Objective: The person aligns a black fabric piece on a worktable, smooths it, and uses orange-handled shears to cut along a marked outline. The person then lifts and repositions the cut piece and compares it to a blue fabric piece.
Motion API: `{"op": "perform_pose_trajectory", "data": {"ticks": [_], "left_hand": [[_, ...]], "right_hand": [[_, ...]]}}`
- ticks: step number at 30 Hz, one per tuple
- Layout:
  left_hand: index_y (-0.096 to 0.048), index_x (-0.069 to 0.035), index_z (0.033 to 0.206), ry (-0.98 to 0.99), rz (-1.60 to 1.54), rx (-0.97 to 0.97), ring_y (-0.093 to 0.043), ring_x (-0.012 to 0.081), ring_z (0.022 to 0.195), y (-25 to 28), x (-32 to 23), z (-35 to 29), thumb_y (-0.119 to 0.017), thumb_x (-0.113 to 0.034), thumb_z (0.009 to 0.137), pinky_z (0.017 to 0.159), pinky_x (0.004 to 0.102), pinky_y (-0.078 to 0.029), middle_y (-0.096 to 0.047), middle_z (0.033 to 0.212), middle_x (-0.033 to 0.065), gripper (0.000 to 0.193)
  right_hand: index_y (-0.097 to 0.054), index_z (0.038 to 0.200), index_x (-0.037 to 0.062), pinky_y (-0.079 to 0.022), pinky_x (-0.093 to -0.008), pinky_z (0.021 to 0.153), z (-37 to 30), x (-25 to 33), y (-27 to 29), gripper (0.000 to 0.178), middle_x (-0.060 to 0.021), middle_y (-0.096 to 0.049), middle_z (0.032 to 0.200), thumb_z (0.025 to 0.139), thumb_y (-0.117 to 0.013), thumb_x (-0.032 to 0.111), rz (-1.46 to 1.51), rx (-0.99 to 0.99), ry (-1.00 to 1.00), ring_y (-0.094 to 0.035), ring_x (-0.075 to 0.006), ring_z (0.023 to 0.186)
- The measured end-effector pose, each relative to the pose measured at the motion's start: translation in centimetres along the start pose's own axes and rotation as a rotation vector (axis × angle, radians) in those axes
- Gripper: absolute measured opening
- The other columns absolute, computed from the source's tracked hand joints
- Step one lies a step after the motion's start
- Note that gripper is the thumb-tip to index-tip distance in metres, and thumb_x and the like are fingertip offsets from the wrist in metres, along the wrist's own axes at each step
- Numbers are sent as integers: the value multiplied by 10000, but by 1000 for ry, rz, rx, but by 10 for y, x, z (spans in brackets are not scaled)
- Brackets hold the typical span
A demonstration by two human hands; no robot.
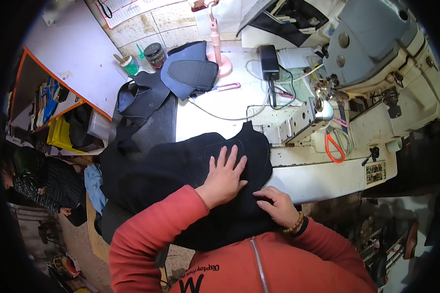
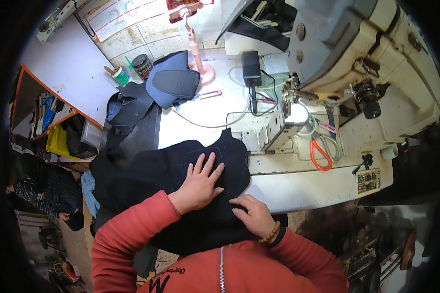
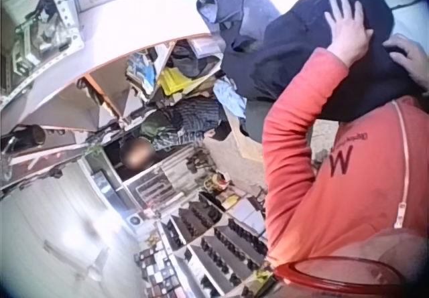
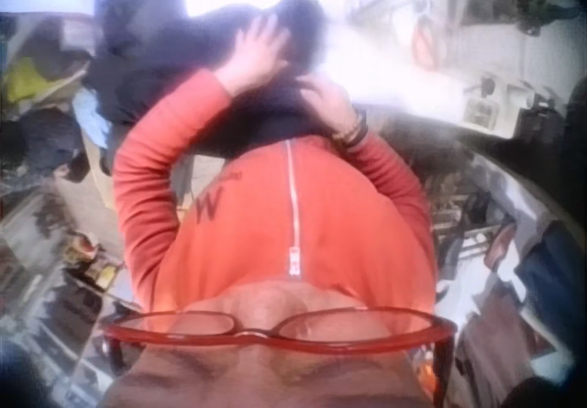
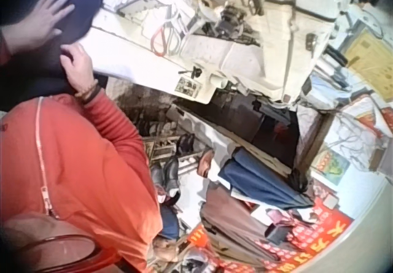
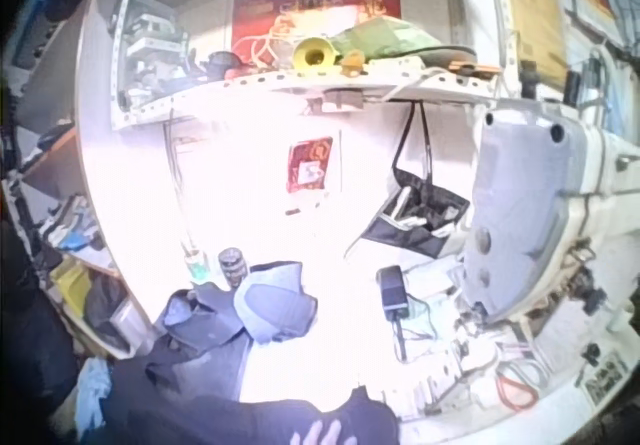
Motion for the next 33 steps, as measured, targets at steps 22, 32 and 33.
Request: {"op": "perform_pose_trajectory", "data": {"ticks": [22, 32, 33], "left_hand": [[-372, -167, 1553, -102, 105, -230, -152, 479, 1499, -20, -7, -17, -527, -682, 893, 1151, 689, -136, -212, 1623, 253, 851], [-370, -194, 1554, -155, 70, -160, -179, 418, 1513, -16, -5, -24, -537, -659, 905, 1166, 666, -147, -201, 1638, 221, 815], [-374, -197, 1552, -176, 89, -156, -187, 408, 1514, -13, -1, -28, -559, -641, 902, 1169, 656, -155, -206, 1639, 212, 808]], "right_hand": [[-251, 1522, 37, -424, -346, 1035, -42, -31, -29, 729, -219, -496, 1406, 939, -677, 139, 547, 145, -306, -485, -236, 1326], [-501, 1291, 46, -528, -426, 599, -36, -1, -18, 586, -154, -701, 905, 854, -758, 339, -517, 162, 261, -692, -333, 707], [-535, 1266, 55, -502, -417, 545, -35, 6, -15, 568, -104, -689, 802, 839, -763, 353, -551, 90, 347, -661, -301, 613]]}}
Point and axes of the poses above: each hand's wrist, its own z-axis towards the middle knuckle, its own y-axis out of the back of the hand, x = y × z, the point moved 7 cm from there along z, towards the middle knuckle
